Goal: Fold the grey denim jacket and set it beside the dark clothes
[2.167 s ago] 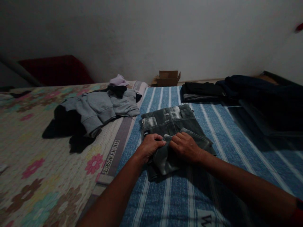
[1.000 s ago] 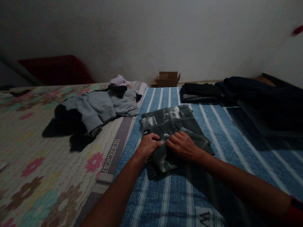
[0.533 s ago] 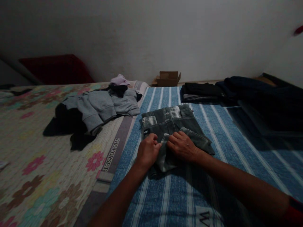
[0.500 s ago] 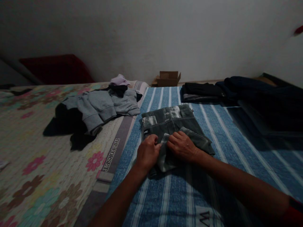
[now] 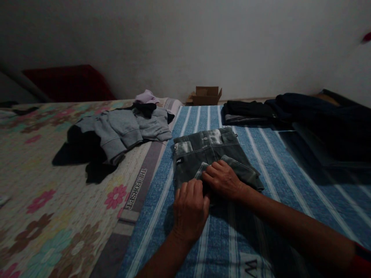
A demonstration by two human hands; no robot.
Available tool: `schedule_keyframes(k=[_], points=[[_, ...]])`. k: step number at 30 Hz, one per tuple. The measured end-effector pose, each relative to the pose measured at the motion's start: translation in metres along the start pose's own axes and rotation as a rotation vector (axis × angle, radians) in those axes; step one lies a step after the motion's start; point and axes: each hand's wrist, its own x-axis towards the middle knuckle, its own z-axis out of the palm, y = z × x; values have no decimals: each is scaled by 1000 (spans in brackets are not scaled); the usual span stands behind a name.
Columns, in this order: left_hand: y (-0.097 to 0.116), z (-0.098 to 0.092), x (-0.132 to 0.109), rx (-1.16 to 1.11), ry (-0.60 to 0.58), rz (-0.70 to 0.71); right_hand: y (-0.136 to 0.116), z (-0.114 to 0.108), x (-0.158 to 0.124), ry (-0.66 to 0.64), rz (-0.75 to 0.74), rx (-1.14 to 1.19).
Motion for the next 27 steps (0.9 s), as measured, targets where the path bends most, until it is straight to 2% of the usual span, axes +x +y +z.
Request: schedule_keyframes(k=[5, 10, 17, 23, 27], points=[[1, 6, 1, 26, 3, -45, 2, -1, -1, 56, -37, -2], [1, 6, 3, 51, 14, -27, 2, 1, 1, 90, -93, 32], [-1, 8, 1, 108, 4, 25, 4, 7, 3, 12, -116, 49], [-6, 14, -3, 80, 85, 92, 4, 8, 2, 10, -111, 48], [-6, 14, -3, 53, 101, 87, 2, 8, 2, -24, -91, 53]])
